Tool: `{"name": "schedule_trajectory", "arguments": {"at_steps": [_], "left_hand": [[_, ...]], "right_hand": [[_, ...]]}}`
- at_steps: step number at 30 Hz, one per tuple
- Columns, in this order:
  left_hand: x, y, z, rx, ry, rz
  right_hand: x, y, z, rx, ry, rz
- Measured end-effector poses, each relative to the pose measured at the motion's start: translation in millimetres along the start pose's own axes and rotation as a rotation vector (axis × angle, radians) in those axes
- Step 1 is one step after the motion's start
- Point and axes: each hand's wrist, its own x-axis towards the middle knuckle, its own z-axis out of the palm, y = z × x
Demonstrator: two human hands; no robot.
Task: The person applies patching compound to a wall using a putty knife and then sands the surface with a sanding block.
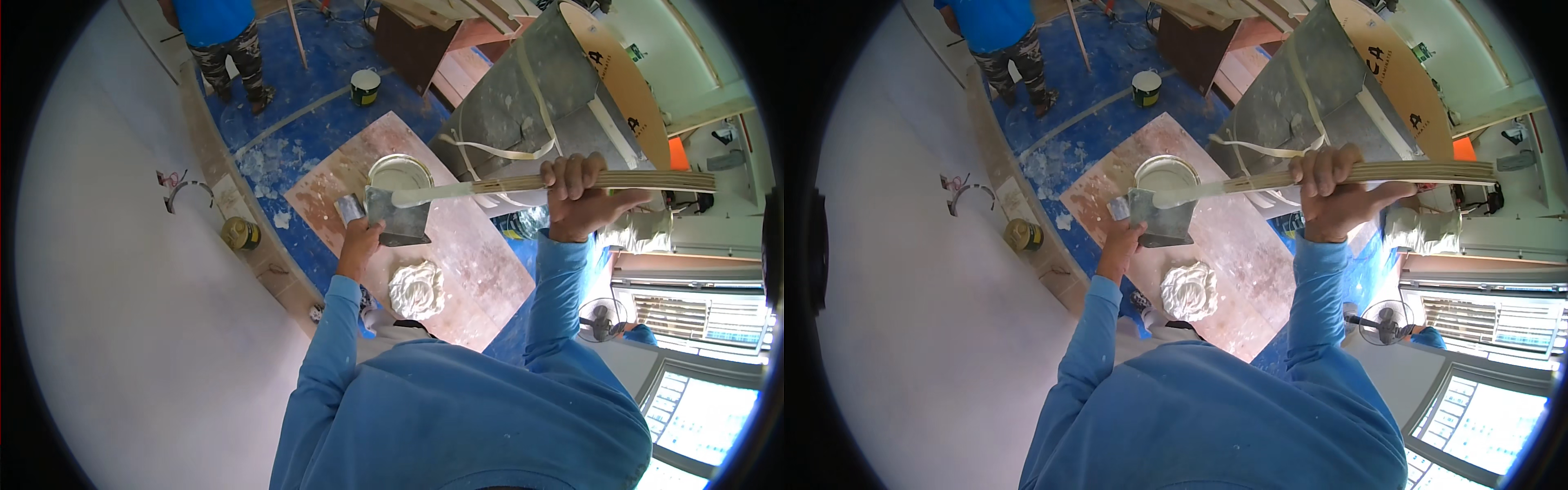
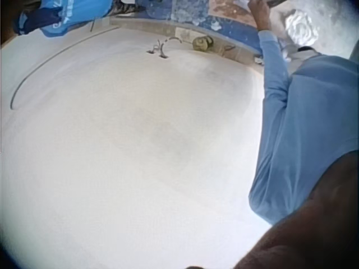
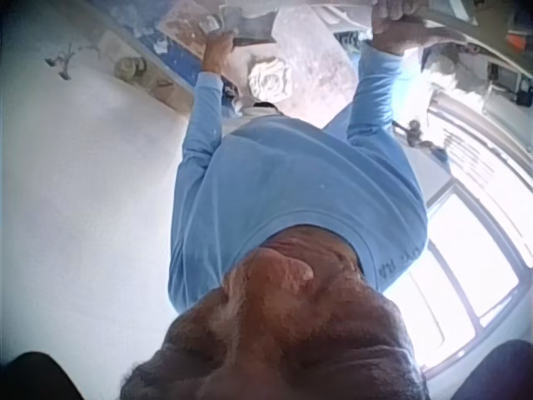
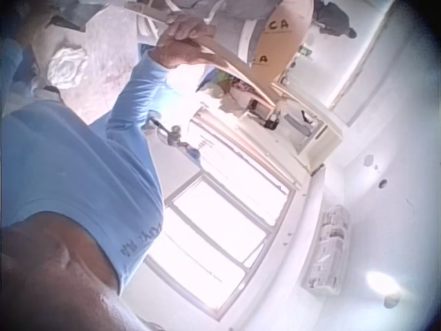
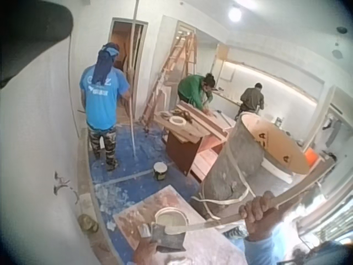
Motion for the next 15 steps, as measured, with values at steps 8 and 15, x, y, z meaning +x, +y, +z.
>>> {"name": "schedule_trajectory", "arguments": {"at_steps": [8,15], "left_hand": [[-11,-15,-2,-0.166,-0.068,0.069],[-11,-24,0,-0.328,-0.059,0.038]], "right_hand": [[-33,-25,25,-1.134,-0.136,0.002],[-62,-68,35,-1.285,-0.206,0.28]]}}
